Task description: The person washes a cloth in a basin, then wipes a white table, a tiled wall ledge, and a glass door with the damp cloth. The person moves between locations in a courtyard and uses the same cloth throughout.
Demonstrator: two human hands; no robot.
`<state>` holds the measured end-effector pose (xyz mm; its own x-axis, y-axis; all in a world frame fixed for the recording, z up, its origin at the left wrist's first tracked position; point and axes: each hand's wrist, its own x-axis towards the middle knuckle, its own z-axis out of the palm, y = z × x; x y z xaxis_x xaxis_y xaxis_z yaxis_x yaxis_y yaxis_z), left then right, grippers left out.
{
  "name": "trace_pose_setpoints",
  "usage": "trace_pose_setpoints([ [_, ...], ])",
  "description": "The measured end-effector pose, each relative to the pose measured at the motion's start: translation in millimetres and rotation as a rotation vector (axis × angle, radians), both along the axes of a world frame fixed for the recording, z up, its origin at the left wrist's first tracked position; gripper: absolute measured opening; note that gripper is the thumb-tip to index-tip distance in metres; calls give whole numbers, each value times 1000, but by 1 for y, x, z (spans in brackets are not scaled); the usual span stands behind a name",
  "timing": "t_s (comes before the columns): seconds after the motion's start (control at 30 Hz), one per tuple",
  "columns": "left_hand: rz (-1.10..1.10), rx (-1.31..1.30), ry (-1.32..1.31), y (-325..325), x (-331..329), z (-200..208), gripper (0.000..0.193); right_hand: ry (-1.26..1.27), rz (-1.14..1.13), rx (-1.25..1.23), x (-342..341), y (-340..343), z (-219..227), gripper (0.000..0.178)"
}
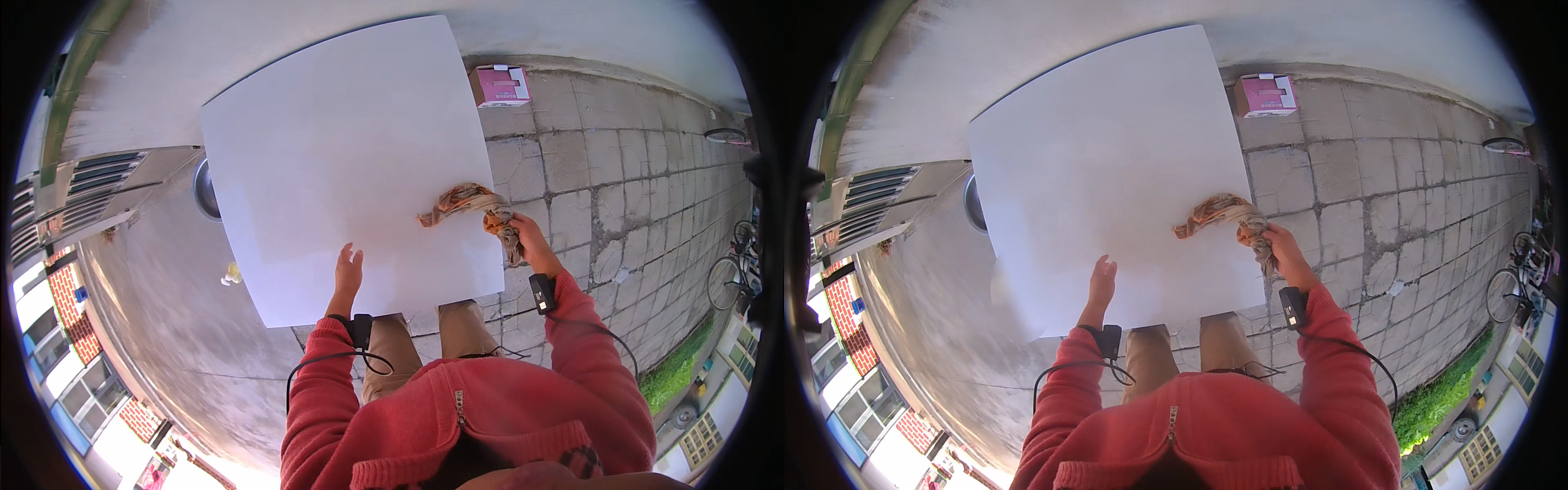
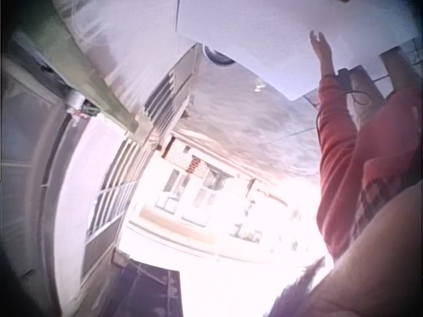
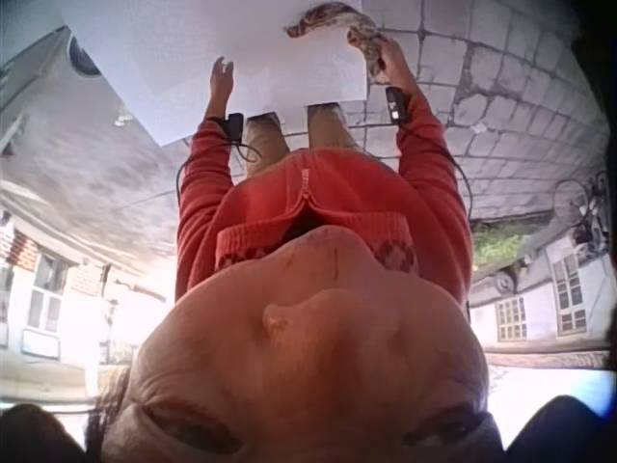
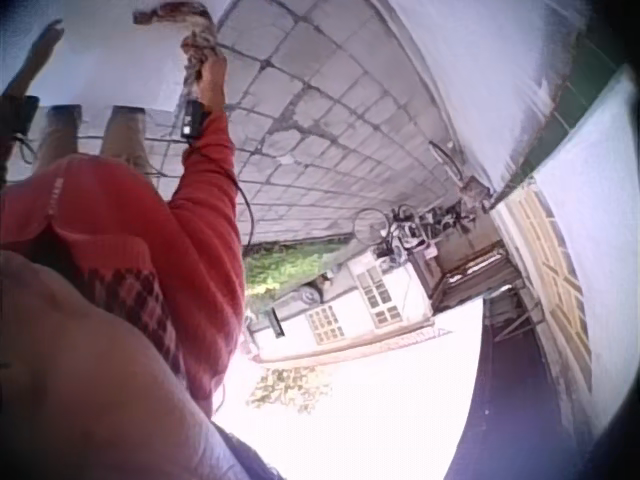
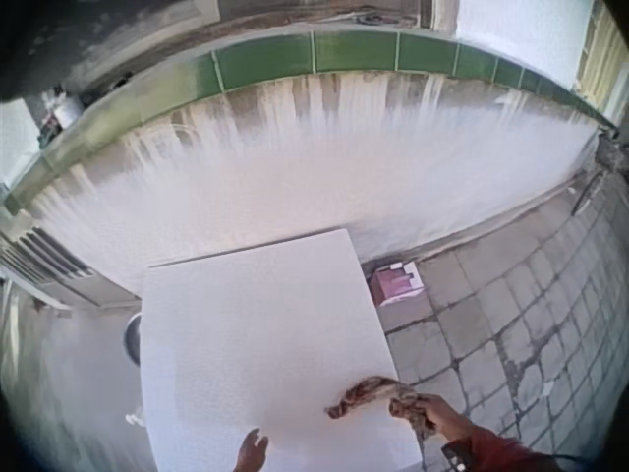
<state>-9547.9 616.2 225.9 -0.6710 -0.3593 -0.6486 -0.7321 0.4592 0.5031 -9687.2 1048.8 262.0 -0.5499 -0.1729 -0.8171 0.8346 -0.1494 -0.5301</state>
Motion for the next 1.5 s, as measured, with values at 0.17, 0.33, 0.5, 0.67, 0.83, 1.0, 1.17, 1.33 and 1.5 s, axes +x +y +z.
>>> trace_pose_setpoints([
  [0.17, -268, 383, 50, 83, -2, 80, 45, -50, -417, -439, -1, 11, 130, 39],
  [0.33, -149, 719, 172, 132, -54, 207, 57, 325, -348, -746, 34, -3, 247, 50],
  [0.5, 181, 1201, 391, 158, -18, 306, 73, 435, -164, -761, 111, -23, 309, 54],
  [0.67, 302, 1497, 614, 148, 39, 353, 60, 96, 3, -757, 172, -42, 339, 50],
  [0.83, 194, 1305, 934, 131, 85, 414, 49, 26, -181, -608, 201, -46, 349, 48],
  [1.0, -267, 985, 927, 178, 125, 453, 49, 204, -259, -616, 219, -45, 365, 52],
  [1.17, -710, 870, 753, 218, 118, 457, 75, 396, -153, -858, 220, -30, 382, 43],
  [1.33, -651, 1089, 537, 276, 78, 451, 75, 320, -261, -701, 186, 42, 363, 35],
  [1.5, -345, 1065, 538, 370, 14, 420, 60, 374, -513, -666, 134, 192, 348, 33],
])
